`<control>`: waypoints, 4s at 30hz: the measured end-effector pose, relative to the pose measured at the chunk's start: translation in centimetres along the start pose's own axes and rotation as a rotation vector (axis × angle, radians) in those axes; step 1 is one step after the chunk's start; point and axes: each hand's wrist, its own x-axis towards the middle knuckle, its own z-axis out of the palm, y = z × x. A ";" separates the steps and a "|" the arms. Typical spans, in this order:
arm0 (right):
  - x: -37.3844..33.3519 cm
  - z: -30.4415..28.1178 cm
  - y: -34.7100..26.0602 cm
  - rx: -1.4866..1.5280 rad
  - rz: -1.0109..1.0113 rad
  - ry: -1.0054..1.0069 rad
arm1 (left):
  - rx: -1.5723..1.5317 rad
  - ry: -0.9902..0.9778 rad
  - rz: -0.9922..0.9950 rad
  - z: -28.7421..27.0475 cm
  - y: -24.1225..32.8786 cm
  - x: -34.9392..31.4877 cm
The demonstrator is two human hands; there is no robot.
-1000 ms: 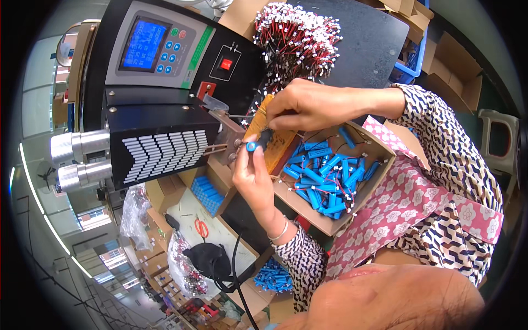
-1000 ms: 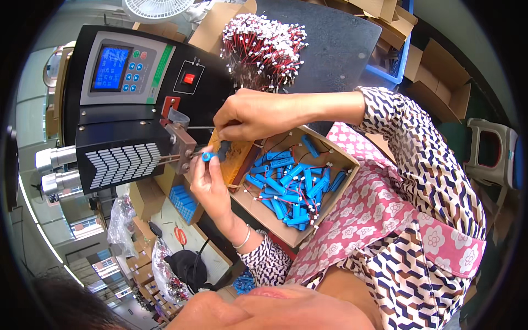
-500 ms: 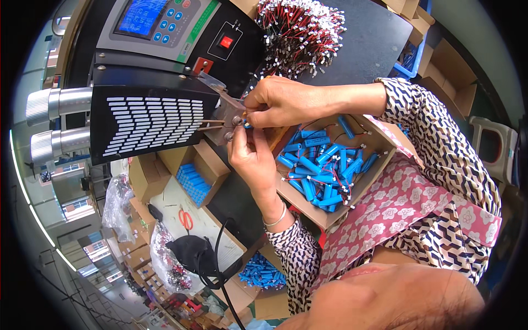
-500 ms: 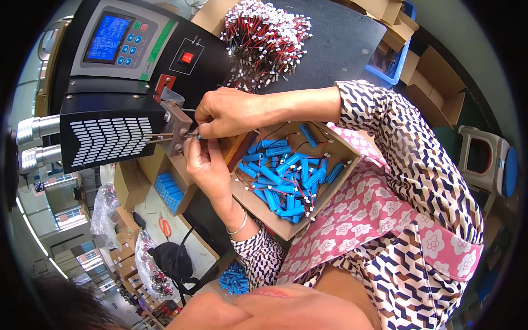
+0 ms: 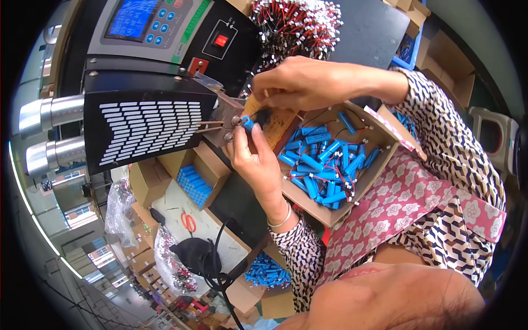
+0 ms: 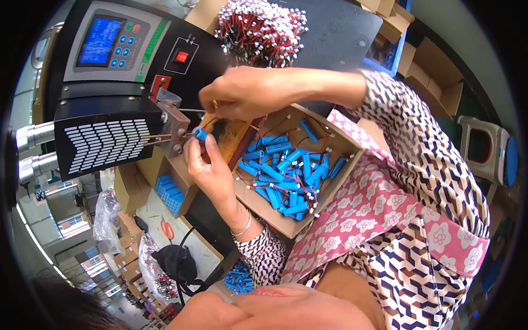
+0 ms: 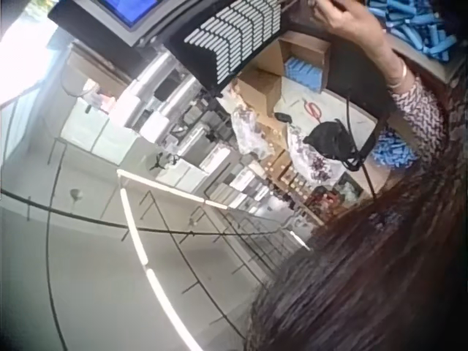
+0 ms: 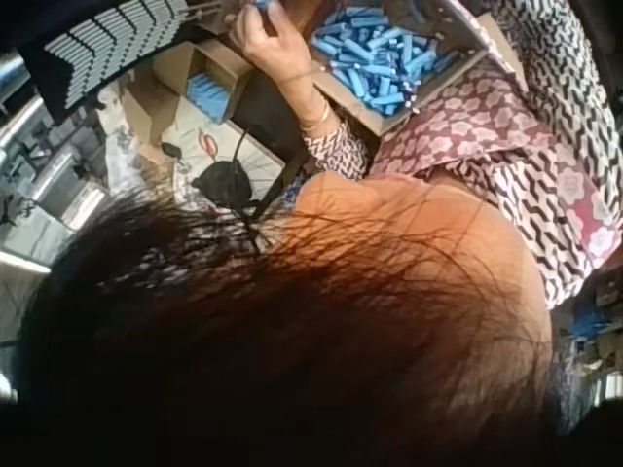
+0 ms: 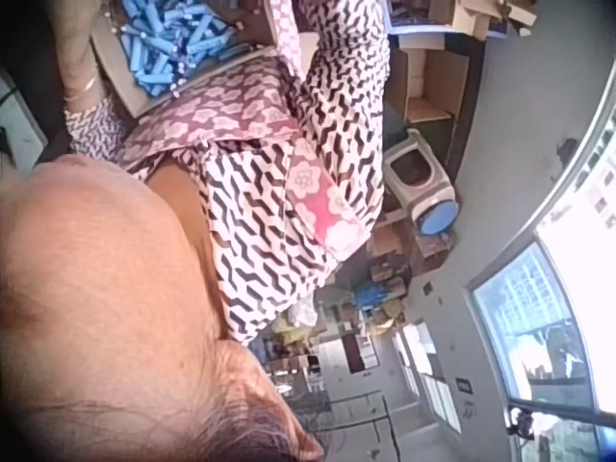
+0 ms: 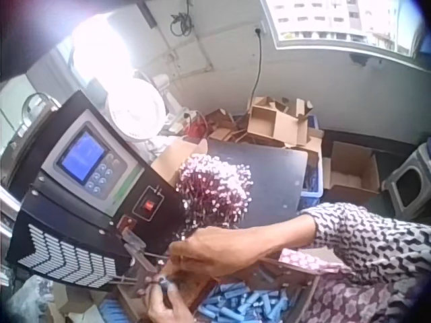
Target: Spot welding cylindrical batteries together to form battery packs.
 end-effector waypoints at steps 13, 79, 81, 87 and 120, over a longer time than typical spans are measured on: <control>-0.3 2.7 1.2 -0.401 -0.349 0.388 | -0.178 -0.049 -0.228 0.6 1.1 1.4; -12.2 -0.8 8.1 -0.700 0.130 0.245 | -0.162 -0.188 -0.423 -9.7 -3.6 -3.2; -12.1 -1.1 7.9 -0.732 0.138 0.214 | 0.029 0.199 -0.445 -10.4 -5.6 -2.2; -11.0 -2.4 5.5 -0.861 0.116 0.114 | 0.804 -0.110 -0.289 -13.2 -13.3 0.6; -10.3 -1.4 2.7 -0.404 0.057 0.317 | 0.175 -0.059 -0.480 -11.5 -9.5 0.2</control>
